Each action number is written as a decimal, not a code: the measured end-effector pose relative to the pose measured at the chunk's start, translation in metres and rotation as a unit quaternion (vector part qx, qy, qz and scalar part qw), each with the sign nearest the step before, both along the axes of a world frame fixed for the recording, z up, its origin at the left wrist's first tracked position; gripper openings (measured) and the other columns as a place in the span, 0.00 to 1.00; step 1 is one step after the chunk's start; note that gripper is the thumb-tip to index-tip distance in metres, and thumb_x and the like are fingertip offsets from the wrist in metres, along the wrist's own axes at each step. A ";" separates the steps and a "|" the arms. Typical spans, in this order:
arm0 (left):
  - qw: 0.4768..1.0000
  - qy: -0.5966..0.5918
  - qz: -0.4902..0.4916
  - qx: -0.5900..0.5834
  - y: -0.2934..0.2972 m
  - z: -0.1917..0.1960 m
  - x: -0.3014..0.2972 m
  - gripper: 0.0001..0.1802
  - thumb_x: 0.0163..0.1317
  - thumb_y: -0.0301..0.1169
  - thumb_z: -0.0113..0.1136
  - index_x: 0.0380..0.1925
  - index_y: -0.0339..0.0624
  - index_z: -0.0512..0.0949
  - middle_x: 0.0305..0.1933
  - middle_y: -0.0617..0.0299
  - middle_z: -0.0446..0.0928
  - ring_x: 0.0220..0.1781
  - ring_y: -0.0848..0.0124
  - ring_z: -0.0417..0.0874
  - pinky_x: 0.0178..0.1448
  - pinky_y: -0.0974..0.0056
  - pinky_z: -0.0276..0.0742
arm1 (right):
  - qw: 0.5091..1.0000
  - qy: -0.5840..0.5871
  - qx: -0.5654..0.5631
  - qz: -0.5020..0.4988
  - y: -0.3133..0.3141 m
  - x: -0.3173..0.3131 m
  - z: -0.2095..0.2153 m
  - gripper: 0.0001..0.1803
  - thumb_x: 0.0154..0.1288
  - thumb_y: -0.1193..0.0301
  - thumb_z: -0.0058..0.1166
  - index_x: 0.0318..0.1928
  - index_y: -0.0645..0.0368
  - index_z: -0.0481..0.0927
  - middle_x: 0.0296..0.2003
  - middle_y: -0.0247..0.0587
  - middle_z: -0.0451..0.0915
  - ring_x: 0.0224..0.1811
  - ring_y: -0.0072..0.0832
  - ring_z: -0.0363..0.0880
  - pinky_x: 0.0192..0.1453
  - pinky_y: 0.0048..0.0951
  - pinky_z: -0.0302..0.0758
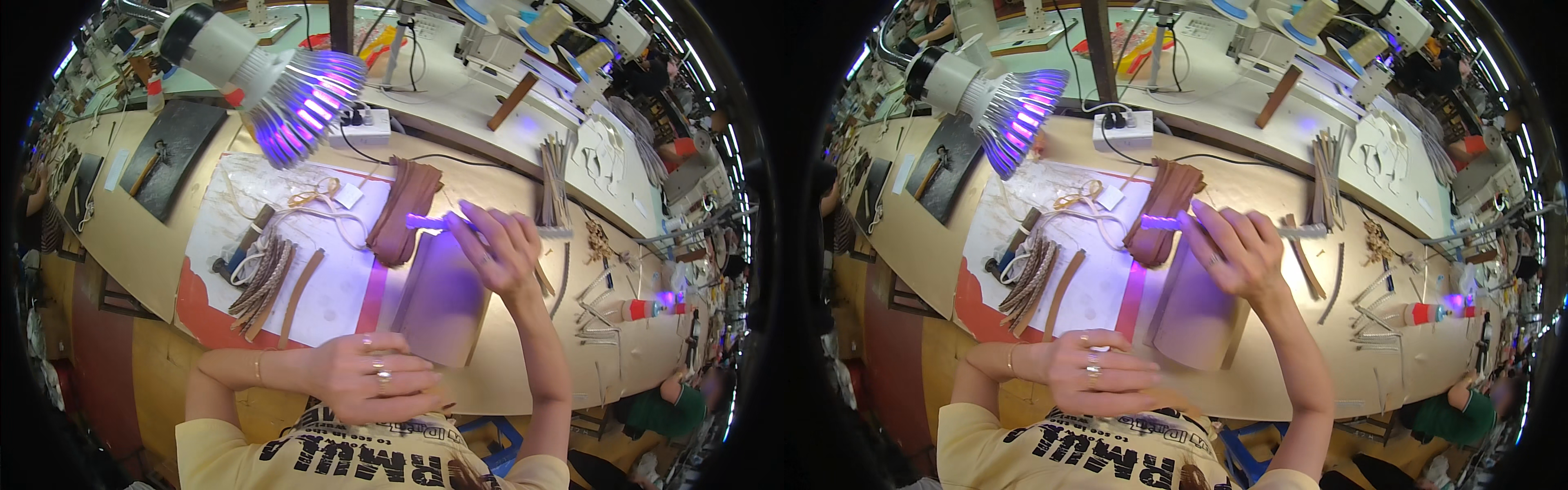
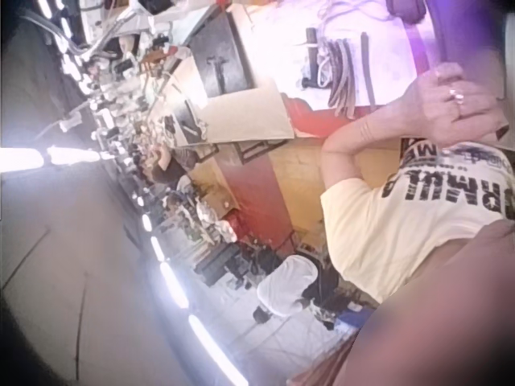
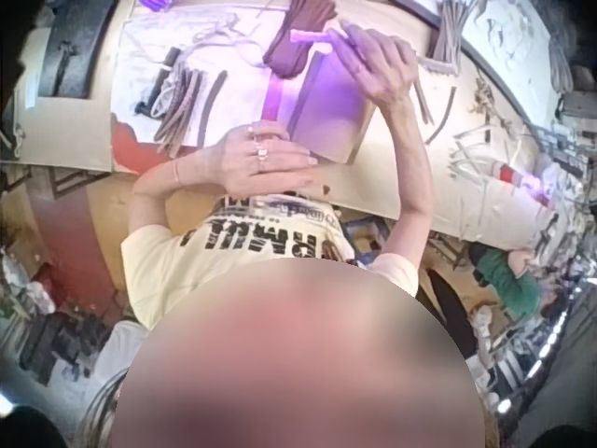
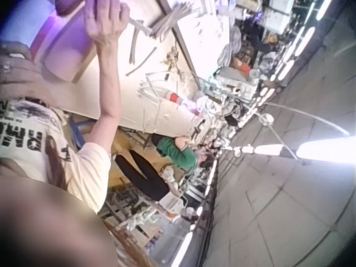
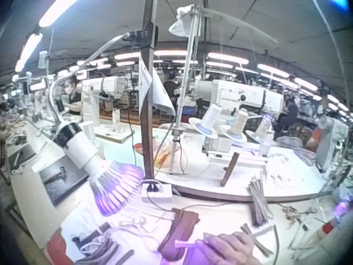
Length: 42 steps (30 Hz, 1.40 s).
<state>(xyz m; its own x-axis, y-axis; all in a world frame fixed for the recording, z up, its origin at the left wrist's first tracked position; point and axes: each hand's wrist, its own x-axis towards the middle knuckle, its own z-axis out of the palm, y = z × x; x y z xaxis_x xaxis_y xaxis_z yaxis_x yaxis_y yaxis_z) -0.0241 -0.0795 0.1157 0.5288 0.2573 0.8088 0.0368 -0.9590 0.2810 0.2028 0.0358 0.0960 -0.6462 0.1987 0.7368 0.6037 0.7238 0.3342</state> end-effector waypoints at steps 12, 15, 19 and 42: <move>0.838 0.011 0.183 -0.515 0.026 -0.054 0.083 0.05 0.60 0.25 0.65 0.35 0.37 0.82 0.24 0.62 0.81 0.23 0.76 0.77 0.31 0.70 0.72 | 0.990 0.070 0.029 -0.123 -0.074 0.068 0.015 0.17 0.52 0.71 0.67 0.45 0.50 0.88 0.38 0.32 0.84 0.32 0.24 0.78 0.33 0.24 0.67; 0.816 0.032 0.249 -0.521 0.034 -0.070 0.073 0.05 0.61 0.26 0.64 0.35 0.35 0.81 0.22 0.66 0.79 0.23 0.82 0.73 0.29 0.74 0.69 | 0.988 0.082 0.024 -0.129 -0.077 0.069 0.011 0.17 0.51 0.72 0.67 0.45 0.50 0.88 0.37 0.31 0.84 0.32 0.23 0.78 0.32 0.24 0.67; 0.767 0.011 0.219 -0.603 0.042 -0.087 0.066 0.06 0.62 0.26 0.64 0.33 0.34 0.81 0.23 0.71 0.78 0.23 0.86 0.71 0.29 0.77 0.66 | 0.980 0.135 -0.083 -0.122 -0.078 0.063 0.007 0.18 0.49 0.73 0.70 0.44 0.50 0.88 0.35 0.29 0.83 0.32 0.23 0.79 0.32 0.25 0.67; 0.552 -0.150 -0.011 -0.820 0.049 -0.109 0.047 0.13 0.69 0.35 0.57 0.34 0.37 0.83 0.18 0.71 0.72 0.23 0.84 0.65 0.30 0.75 0.60 | 0.517 0.388 -0.751 -0.135 -0.088 0.096 -0.023 0.16 0.70 0.66 0.60 0.48 0.68 0.82 0.32 0.31 0.81 0.34 0.14 0.75 0.38 0.16 0.68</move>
